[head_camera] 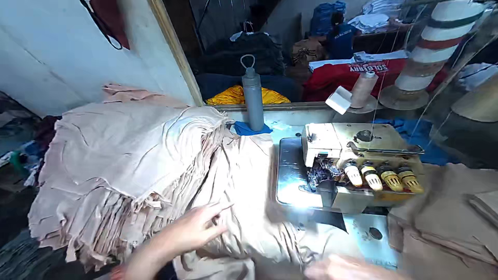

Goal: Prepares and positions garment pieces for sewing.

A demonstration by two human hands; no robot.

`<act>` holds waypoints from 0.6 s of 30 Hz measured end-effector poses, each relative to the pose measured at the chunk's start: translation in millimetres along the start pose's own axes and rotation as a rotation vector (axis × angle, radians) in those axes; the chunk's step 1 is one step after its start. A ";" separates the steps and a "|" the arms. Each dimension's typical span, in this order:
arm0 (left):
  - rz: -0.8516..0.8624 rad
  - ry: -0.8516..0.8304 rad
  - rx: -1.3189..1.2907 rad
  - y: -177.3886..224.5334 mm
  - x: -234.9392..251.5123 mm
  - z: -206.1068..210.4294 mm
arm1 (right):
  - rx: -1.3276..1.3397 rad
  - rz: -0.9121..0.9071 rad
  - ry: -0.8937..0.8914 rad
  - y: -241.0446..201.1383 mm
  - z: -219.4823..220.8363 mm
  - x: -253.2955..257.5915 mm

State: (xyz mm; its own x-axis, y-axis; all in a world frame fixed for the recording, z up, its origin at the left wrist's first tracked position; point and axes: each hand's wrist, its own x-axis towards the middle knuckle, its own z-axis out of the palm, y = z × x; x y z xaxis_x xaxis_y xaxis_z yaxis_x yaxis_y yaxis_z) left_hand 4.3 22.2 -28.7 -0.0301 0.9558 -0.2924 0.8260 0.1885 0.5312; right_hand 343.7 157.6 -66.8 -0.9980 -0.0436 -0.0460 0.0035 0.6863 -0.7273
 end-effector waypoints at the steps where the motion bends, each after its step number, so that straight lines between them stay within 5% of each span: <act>1: 0.044 0.078 -0.018 -9.4 29.3 20.8 | 0.050 -0.026 0.041 13.0 9.5 21.7; 3: 0.090 0.210 0.052 -27.8 79.9 55.2 | -0.024 -0.057 0.277 41.7 34.6 68.8; 6: -0.014 0.195 0.320 -48.2 105.9 84.6 | -0.253 0.032 0.512 80.9 75.5 110.8; 10: 0.037 0.474 0.422 -75.2 47.9 137.1 | -0.241 -0.041 0.462 71.7 113.5 81.5; 13: 0.011 0.511 0.414 -61.4 -2.4 151.8 | -0.080 -0.090 0.427 61.1 120.8 60.8; 18: 0.090 0.715 0.452 -63.2 46.5 126.5 | -0.207 -0.036 0.568 79.0 99.8 93.0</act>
State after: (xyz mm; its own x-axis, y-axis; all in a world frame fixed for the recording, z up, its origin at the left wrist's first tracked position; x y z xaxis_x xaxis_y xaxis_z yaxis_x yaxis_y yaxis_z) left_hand 21.8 26.2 -176.5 -0.1762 0.9042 0.3891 0.9831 0.1419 0.1155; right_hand 257.4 135.4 -196.9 -0.8751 0.2858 0.3905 0.0137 0.8212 -0.5704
